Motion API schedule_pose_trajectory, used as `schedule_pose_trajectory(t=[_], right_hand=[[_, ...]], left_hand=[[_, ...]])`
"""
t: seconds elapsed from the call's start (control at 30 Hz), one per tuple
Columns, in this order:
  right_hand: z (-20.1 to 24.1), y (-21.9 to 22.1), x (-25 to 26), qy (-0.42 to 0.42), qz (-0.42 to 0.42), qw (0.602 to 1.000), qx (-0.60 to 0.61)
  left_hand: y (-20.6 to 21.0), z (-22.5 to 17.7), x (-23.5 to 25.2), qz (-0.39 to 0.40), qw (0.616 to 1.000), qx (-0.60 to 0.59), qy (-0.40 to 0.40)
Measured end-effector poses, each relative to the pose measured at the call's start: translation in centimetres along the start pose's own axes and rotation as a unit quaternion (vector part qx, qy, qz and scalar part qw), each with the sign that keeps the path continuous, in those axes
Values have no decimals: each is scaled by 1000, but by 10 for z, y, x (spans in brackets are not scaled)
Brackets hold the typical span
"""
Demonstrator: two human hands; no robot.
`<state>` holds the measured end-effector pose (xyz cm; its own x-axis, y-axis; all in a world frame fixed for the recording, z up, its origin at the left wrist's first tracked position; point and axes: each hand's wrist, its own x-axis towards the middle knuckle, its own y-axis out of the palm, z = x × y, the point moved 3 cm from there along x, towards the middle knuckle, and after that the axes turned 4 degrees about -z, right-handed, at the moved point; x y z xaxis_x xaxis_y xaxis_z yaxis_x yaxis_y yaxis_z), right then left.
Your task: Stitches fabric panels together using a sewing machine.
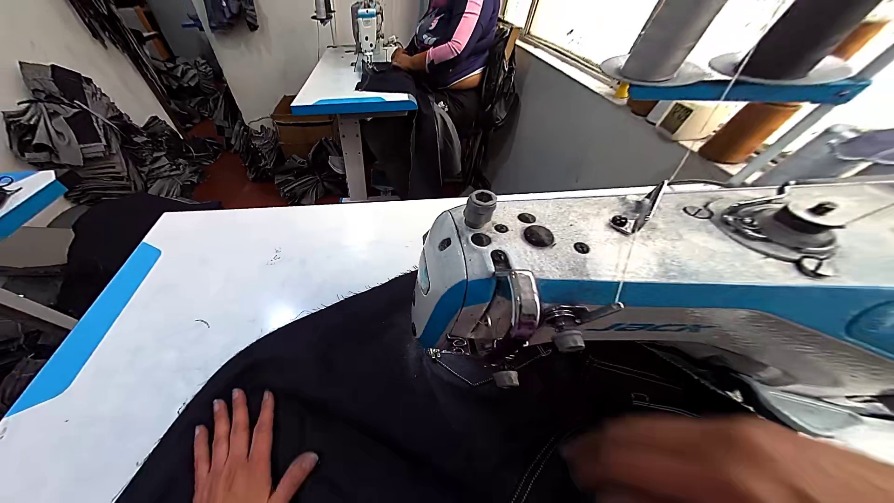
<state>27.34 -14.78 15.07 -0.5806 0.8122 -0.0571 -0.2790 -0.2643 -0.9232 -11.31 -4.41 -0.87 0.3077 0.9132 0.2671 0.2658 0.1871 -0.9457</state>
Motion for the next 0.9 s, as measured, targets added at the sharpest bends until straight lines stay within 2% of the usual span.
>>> schedule_pose_trajectory(t=[0.07,0.13,0.2,0.27,0.33,0.4,0.5,0.53,0.57,0.67,0.73,0.8,0.9], right_hand=[[-70,41,22,-45,-122,981,-142],[-94,78,23,-50,-161,963,-209],[-63,97,14,-5,-156,963,-220],[-7,110,13,62,-116,975,-179],[35,128,29,113,-122,974,-155],[45,143,56,106,-204,962,-150],[19,155,95,74,-387,907,-150],[12,159,100,73,-425,889,-154],[5,164,102,81,-439,883,-146],[-8,172,93,116,-399,903,-111],[-17,170,83,100,-377,916,-94],[-34,166,73,65,-370,923,-80],[-50,162,67,10,-365,928,-76]], left_hand=[[10,15,28,-48,998,11,38],[17,29,61,-53,996,9,76],[20,42,101,-15,993,5,118],[22,50,147,52,984,-12,169],[28,48,199,96,970,-27,221],[33,28,243,138,962,0,234],[15,-41,282,249,941,145,178],[7,-67,276,251,936,174,177],[-4,-91,262,217,943,168,188],[-20,-138,169,79,961,59,260],[3,-142,94,25,954,-26,297],[31,-134,40,-21,948,-88,305],[37,-126,25,-59,951,-99,287]])
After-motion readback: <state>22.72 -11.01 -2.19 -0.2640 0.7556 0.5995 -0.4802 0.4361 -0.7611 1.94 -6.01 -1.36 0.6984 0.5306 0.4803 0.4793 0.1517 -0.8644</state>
